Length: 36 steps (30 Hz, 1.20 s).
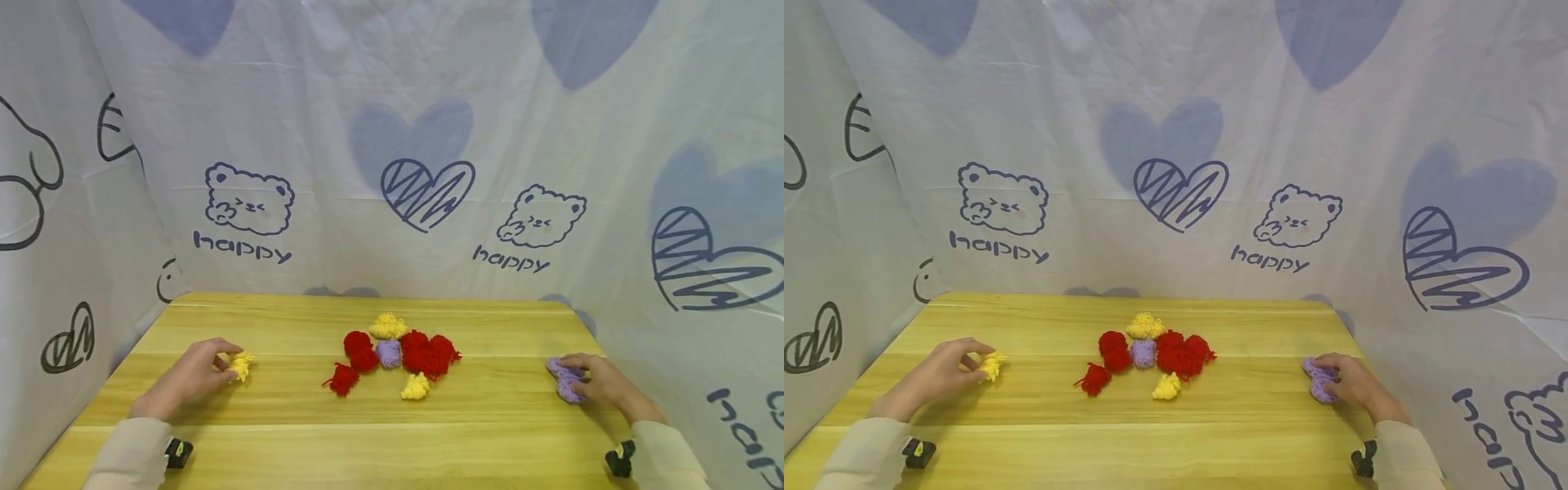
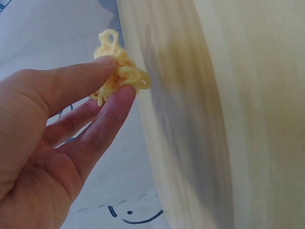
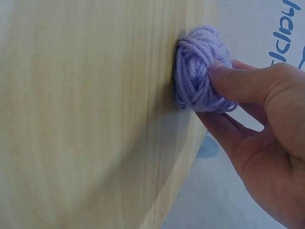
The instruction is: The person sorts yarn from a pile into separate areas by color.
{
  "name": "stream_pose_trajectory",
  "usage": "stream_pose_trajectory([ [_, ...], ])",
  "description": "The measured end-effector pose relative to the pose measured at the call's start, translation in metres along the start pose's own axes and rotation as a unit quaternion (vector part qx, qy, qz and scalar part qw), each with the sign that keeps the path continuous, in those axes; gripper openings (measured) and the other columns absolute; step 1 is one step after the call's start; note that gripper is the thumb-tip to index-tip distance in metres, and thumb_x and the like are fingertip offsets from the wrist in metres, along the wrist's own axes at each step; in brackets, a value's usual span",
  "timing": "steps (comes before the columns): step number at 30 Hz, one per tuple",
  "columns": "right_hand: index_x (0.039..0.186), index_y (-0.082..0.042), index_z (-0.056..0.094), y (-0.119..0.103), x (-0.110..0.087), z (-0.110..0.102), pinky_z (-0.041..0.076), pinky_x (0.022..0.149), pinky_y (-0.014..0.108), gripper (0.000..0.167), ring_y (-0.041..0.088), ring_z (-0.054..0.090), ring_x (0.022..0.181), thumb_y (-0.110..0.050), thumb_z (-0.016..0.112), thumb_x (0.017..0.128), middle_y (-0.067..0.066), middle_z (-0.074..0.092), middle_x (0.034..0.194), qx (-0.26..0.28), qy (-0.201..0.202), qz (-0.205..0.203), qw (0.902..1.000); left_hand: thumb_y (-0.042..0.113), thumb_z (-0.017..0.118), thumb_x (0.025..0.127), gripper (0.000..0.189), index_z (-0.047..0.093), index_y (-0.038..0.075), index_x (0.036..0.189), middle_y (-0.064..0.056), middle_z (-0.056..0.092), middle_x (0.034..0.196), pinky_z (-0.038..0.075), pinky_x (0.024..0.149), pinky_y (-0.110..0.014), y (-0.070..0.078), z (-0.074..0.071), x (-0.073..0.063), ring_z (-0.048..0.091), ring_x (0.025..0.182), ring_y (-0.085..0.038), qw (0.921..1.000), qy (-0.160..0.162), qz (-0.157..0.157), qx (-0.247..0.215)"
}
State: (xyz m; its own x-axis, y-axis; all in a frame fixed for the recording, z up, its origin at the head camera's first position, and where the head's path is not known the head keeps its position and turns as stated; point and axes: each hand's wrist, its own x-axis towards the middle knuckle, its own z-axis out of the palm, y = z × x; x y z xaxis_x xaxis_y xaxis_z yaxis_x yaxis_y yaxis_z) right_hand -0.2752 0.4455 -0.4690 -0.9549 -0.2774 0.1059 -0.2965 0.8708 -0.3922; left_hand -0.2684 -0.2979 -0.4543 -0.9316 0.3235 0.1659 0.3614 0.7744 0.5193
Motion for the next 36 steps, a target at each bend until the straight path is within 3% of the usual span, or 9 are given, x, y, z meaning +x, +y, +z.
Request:
stream_pose_trajectory([
  [8, 0.119, 0.008, 0.072, 0.000, 0.000, 0.000, 0.055, 0.093, 0.062, 0.041, 0.052, 0.063, 0.115, 0.007, 0.078, 0.079, 0.034, 0.067, 0.124, -0.004, -0.002, 0.004, 1.0000, 0.000, 0.083, 0.081, 0.041, 0.069, -0.010, 0.118, -0.027, 0.069, 0.116, 0.056, 0.065, -0.024, -0.006, -0.003, -0.004, 0.070, 0.084, -0.022, 0.9997, 0.012, -0.002, 0.021],
  [17, 0.116, 0.007, 0.073, 0.000, 0.000, 0.002, 0.059, 0.086, 0.054, 0.041, 0.047, 0.066, 0.109, 0.007, 0.081, 0.076, 0.031, 0.070, 0.120, -0.017, 0.014, -0.007, 0.9997, -0.001, 0.083, 0.080, 0.041, 0.070, -0.010, 0.117, -0.029, 0.069, 0.117, 0.057, 0.066, -0.025, -0.014, -0.008, -0.009, 0.070, 0.085, -0.023, 0.9995, 0.014, -0.006, 0.030],
  [23, 0.118, 0.008, 0.072, -0.002, -0.001, 0.002, 0.058, 0.088, 0.058, 0.041, 0.049, 0.065, 0.111, 0.008, 0.078, 0.078, 0.034, 0.068, 0.123, -0.007, 0.007, -0.001, 1.0000, -0.003, 0.082, 0.080, 0.041, 0.068, -0.011, 0.118, -0.030, 0.068, 0.117, 0.056, 0.064, -0.024, -0.018, -0.012, -0.010, 0.070, 0.084, -0.023, 0.9994, 0.010, -0.003, 0.033],
  [36, 0.118, 0.008, 0.072, -0.003, -0.002, 0.000, 0.056, 0.091, 0.061, 0.040, 0.051, 0.064, 0.113, 0.007, 0.078, 0.079, 0.034, 0.067, 0.123, -0.006, 0.009, -0.002, 0.9999, -0.003, 0.081, 0.081, 0.042, 0.068, -0.012, 0.120, -0.032, 0.067, 0.118, 0.055, 0.065, -0.029, -0.031, -0.020, 0.000, 0.066, 0.082, -0.021, 0.9982, 0.003, -0.030, 0.052],
])
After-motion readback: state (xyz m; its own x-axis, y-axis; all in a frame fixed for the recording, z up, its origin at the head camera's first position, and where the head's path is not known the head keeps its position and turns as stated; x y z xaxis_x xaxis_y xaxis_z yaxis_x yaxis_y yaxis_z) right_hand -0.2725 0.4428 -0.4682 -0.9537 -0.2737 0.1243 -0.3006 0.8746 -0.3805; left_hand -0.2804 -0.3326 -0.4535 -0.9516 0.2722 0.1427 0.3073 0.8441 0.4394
